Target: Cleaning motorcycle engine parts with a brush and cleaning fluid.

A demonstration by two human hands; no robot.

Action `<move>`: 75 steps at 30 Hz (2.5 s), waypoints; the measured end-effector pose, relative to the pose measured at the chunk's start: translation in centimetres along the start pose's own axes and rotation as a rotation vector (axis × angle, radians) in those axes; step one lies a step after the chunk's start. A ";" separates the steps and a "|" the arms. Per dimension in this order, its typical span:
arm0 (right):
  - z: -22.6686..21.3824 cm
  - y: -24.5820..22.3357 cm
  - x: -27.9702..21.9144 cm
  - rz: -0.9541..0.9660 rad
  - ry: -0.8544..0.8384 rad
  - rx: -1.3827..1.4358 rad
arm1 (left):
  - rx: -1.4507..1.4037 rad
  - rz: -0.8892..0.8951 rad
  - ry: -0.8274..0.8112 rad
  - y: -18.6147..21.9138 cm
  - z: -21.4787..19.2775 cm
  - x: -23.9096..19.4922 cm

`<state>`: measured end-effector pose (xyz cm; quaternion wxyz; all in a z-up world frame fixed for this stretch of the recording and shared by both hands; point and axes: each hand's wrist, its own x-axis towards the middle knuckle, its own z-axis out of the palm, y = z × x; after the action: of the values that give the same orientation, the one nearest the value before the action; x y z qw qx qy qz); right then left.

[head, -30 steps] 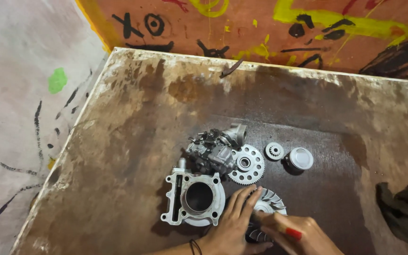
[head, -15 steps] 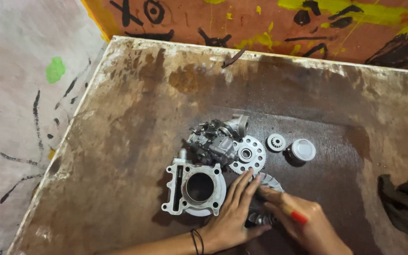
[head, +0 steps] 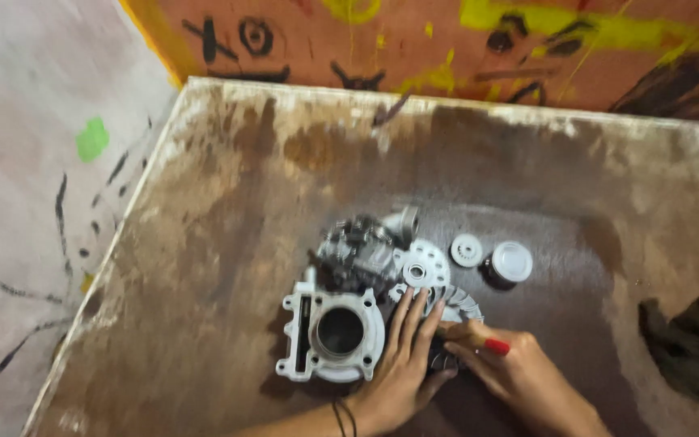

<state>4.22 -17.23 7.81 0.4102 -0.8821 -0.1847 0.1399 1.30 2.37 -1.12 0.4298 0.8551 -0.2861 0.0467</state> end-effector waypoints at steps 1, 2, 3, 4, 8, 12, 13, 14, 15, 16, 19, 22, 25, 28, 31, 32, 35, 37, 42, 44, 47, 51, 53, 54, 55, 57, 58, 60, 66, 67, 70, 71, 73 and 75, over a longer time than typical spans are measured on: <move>-0.1 0.1 0.2 -0.017 0.016 -0.014 | 0.010 0.021 0.013 -0.2 0.0 0.4; 0.2 0.1 0.1 -0.118 0.095 -0.062 | -0.009 0.031 0.016 -0.2 -0.1 0.3; 0.5 0.3 0.2 -0.220 0.173 -0.110 | -0.028 0.041 0.019 -0.3 -0.1 0.2; 0.3 1.1 0.2 -0.223 0.181 -0.115 | -0.025 0.051 0.021 -0.6 0.3 0.1; -0.2 3.1 0.7 -0.104 0.043 -0.078 | -0.079 0.058 0.011 -1.3 0.9 0.5; -0.7 0.8 0.8 -0.120 0.159 -0.107 | -0.104 0.060 0.036 -0.9 0.4 0.5; -0.5 1.4 0.7 -0.112 0.157 -0.103 | -0.108 0.055 0.030 -0.9 0.7 0.4; -0.4 2.1 0.8 -0.122 0.077 -0.056 | -0.114 0.036 0.020 -1.0 0.9 0.4; -0.3 2.7 0.8 -0.132 -0.004 -0.009 | -0.119 0.016 0.010 -1.1 1.1 0.5; -0.5 2.0 1.0 -0.130 -0.005 -0.007 | -0.120 0.013 0.007 -1.1 1.1 0.5; -1.1 0.8 1.1 -0.036 0.182 -0.089 | -0.135 0.008 -0.001 -0.8 0.8 0.7; -1.1 1.2 0.6 -0.057 0.047 -0.002 | -0.086 0.004 0.002 -0.2 0.1 0.5; -1.1 0.6 0.7 -0.057 0.026 0.029 | -0.101 -0.020 -0.021 0.6 -0.8 -0.3; -1.1 0.9 0.8 -0.026 0.035 -0.054 | -0.101 0.081 0.008 1.1 -1.7 -3.1; -1.0 0.8 0.7 -0.058 0.049 -0.034 | 0.333 0.336 0.062 0.6 -3.7 -6.2; -1.0 0.6 0.7 -0.033 0.046 -0.047 | 0.506 0.425 0.196 0.3 -5.3 -5.9; -1.2 0.2 0.6 -0.045 0.063 -0.024 | 0.750 0.511 0.384 -1.5 -8.0 -3.6; -1.3 -0.2 0.5 -0.092 0.058 0.018 | 0.836 0.483 0.437 -0.8 -9.5 -1.9; -1.0 -0.3 1.1 -0.107 0.083 -0.010 | 0.640 0.328 0.280 -2.5 -10.5 1.7; -0.9 -0.1 1.1 -0.090 0.092 -0.030 | 0.641 0.385 0.281 -4.4 -9.8 3.2; -0.8 0.7 1.1 -0.074 0.086 -0.029 | 0.648 0.464 0.257 -5.6 -10.4 6.0; -0.6 0.9 1.1 -0.080 0.131 -0.033 | 0.664 0.487 0.320 -8.3 -9.1 7.8; -0.1 1.0 0.7 -0.039 0.141 -0.063 | 0.531 0.488 0.213 -5.8 -7.2 5.5; 0.2 1.0 0.7 0.001 0.151 -0.079 | 0.406 0.486 0.093 -4.8 -6.5 4.5; -0.1 1.4 1.1 -0.010 0.160 -0.085 | 0.414 0.496 0.101 -4.5 -6.5 4.9; 0.1 2.3 0.6 -0.131 0.082 0.010 | 0.192 0.393 -0.187 -3.4 -5.9 4.7; 0.0 2.3 0.5 -0.116 0.082 0.009 | 0.178 0.394 -0.191 -3.7 -5.1 4.8; -0.3 2.4 1.0 -0.175 0.076 0.035 | 0.137 0.326 -0.240 -4.5 -3.9 5.4; -0.3 0.6 0.9 -0.104 0.050 0.051 | 0.154 0.268 -0.236 -4.4 -3.1 6.0; -0.2 0.9 0.9 -0.102 0.050 0.054 | 0.154 0.267 -0.240 -4.4 -3.4 6.1; 0.1 1.1 0.6 0.059 0.144 -0.218 | 0.129 0.252 -0.214 -4.4 -3.7 5.8; 0.1 0.9 0.5 -0.039 0.120 -0.120 | 0.112 0.254 -0.229 -4.6 -3.6 5.8; 0.0 0.6 0.4 -0.145 0.079 -0.019 | 0.099 0.240 -0.235 -4.6 -3.5 5.8; 0.0 0.4 0.7 -0.214 0.084 0.025 | 0.106 0.244 -0.217 -4.5 -3.8 5.6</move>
<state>4.94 -17.12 7.43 0.4410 -0.8572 -0.2589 0.0603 8.99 4.86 -0.09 0.3419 0.8355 -0.4297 0.0210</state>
